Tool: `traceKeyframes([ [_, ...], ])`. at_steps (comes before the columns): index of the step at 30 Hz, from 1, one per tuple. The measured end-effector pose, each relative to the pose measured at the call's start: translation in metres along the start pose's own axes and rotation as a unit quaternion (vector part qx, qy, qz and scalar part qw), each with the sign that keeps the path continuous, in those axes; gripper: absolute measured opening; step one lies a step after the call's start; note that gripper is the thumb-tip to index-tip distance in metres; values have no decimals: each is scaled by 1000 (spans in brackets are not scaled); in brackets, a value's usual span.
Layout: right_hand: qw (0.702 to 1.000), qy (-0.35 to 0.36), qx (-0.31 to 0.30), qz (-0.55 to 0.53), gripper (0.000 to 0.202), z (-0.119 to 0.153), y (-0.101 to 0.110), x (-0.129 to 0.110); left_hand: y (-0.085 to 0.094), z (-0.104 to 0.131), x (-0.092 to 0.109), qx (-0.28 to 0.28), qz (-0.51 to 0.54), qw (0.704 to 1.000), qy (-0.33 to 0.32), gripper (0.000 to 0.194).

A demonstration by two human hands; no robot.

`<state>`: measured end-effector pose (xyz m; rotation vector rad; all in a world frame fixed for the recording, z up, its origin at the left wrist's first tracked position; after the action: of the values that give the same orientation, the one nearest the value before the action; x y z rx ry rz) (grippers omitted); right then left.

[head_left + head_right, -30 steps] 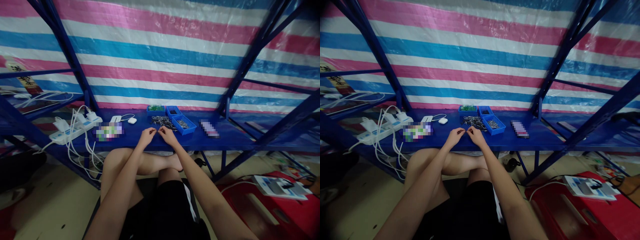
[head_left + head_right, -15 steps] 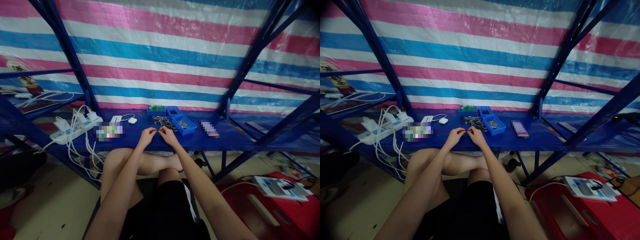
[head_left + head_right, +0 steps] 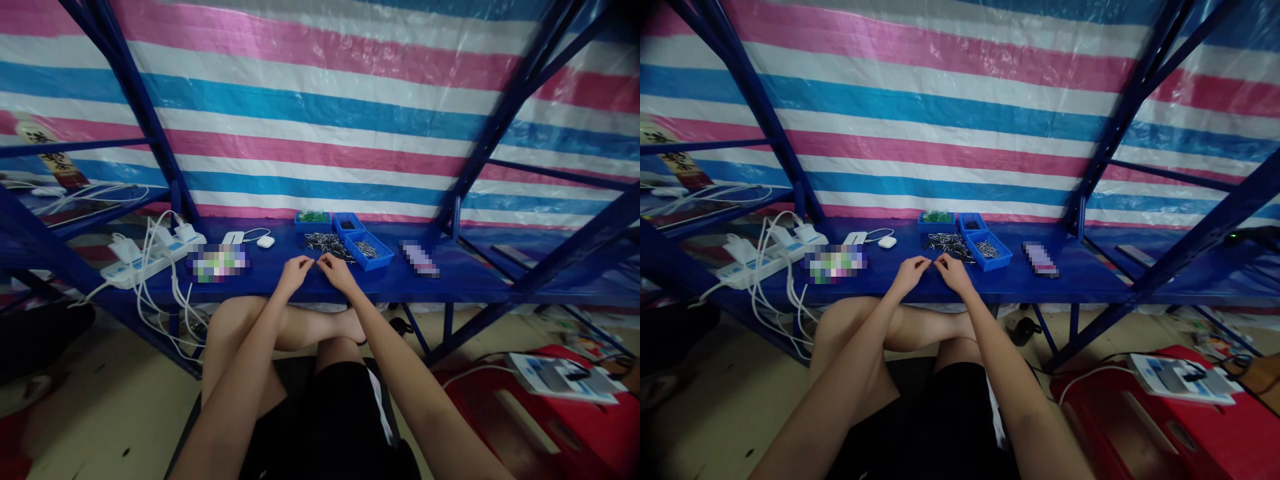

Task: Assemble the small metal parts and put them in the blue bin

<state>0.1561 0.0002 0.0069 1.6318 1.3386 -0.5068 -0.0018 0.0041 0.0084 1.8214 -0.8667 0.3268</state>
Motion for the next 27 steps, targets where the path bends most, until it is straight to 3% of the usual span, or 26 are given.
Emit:
traceKeyframes([
  [6,1000,-10,5,-12,14,-1,-1,3,-3,-2,-3,1,52,999,8,21],
  [15,1000,0,7,-15,16,0,0,3,2,0,0,12,33,999,-2,27],
  [27,1000,1,2,-7,17,0,0,2,0,-1,-1,18,82,997,-5,26],
])
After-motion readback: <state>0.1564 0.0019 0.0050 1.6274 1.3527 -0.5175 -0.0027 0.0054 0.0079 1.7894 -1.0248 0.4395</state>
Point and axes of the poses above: each hand's wrist, its own z-axis away from the middle knuckle, its own y-axis out of the back of the hand, x = y × z, the point moved 1 cm from there along -z, towards the middle knuckle, and after that the axes turned 13 degrees about -z, right-handed, at the moved point
